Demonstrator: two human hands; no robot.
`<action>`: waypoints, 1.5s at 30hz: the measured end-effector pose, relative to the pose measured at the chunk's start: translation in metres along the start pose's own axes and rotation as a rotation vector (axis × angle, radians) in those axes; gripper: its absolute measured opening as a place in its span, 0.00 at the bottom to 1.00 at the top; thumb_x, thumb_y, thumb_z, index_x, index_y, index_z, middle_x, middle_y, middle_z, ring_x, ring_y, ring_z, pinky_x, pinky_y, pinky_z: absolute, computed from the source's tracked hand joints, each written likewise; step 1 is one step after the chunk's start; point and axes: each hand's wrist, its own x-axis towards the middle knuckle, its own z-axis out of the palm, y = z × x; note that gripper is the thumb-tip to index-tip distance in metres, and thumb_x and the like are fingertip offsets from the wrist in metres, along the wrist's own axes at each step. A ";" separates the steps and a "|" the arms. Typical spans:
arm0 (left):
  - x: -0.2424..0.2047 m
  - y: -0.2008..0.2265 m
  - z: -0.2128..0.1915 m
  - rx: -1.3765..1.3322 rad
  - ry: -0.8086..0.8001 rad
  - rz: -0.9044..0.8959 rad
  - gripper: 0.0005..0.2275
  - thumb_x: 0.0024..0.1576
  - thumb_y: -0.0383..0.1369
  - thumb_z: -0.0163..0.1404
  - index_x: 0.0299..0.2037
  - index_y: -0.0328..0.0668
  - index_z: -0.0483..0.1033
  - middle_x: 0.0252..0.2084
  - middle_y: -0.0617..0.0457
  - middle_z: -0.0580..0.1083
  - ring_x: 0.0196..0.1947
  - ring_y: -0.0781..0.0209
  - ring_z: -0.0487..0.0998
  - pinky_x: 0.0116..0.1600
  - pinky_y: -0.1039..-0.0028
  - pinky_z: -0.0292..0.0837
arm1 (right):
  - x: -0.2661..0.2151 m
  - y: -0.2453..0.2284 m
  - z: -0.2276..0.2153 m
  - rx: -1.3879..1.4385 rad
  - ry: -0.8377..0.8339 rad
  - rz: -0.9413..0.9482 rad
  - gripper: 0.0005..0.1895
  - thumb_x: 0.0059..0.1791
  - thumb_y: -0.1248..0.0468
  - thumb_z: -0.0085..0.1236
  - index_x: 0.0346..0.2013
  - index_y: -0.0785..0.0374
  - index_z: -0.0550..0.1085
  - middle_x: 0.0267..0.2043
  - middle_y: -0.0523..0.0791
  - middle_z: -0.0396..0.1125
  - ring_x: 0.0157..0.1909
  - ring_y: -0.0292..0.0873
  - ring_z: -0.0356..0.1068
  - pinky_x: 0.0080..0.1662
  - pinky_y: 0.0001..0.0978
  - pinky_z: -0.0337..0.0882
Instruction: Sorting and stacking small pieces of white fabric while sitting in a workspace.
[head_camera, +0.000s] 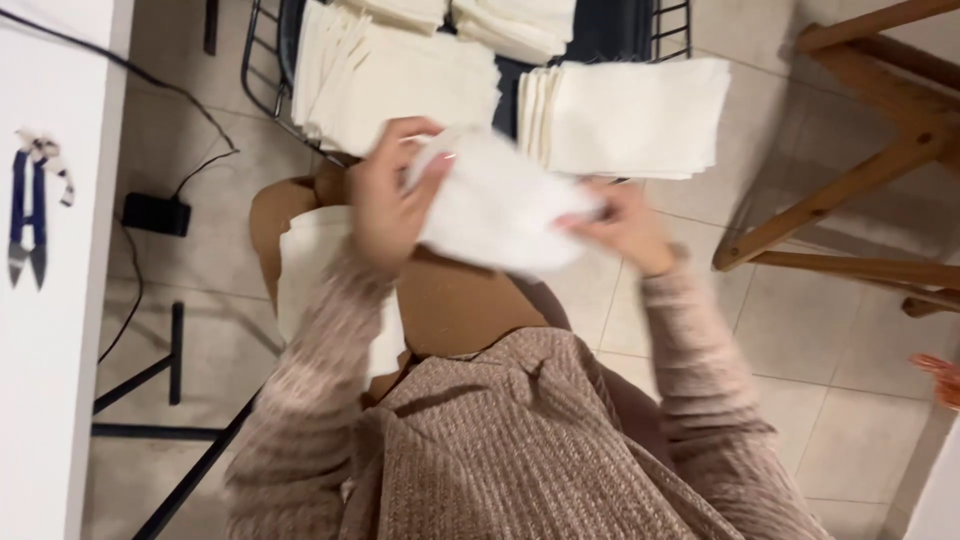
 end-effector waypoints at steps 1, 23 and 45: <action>0.007 -0.024 0.028 -0.009 0.001 0.005 0.08 0.64 0.32 0.51 0.52 0.47 0.70 0.35 0.49 0.80 0.32 0.60 0.81 0.39 0.69 0.77 | 0.000 -0.002 -0.031 -0.010 0.003 -0.001 0.10 0.43 0.69 0.71 0.37 0.66 0.79 0.31 0.45 0.71 0.36 0.36 0.66 0.39 0.32 0.71; 0.067 -0.108 0.194 0.608 0.072 -0.136 0.28 0.51 0.42 0.63 0.51 0.27 0.63 0.44 0.38 0.65 0.47 0.33 0.73 0.50 0.52 0.75 | 0.041 0.025 -0.121 -0.556 0.465 0.061 0.21 0.50 0.67 0.68 0.55 0.54 0.69 0.38 0.61 0.72 0.40 0.67 0.74 0.41 0.47 0.75; 0.048 -0.047 0.192 -0.208 -0.017 0.046 0.16 0.54 0.14 0.50 0.44 0.40 0.58 0.26 0.53 0.67 0.18 0.65 0.67 0.20 0.81 0.64 | 0.075 -0.010 -0.205 -0.798 -0.326 0.105 0.22 0.40 0.65 0.69 0.47 0.71 0.77 0.47 0.58 0.75 0.41 0.55 0.77 0.43 0.41 0.81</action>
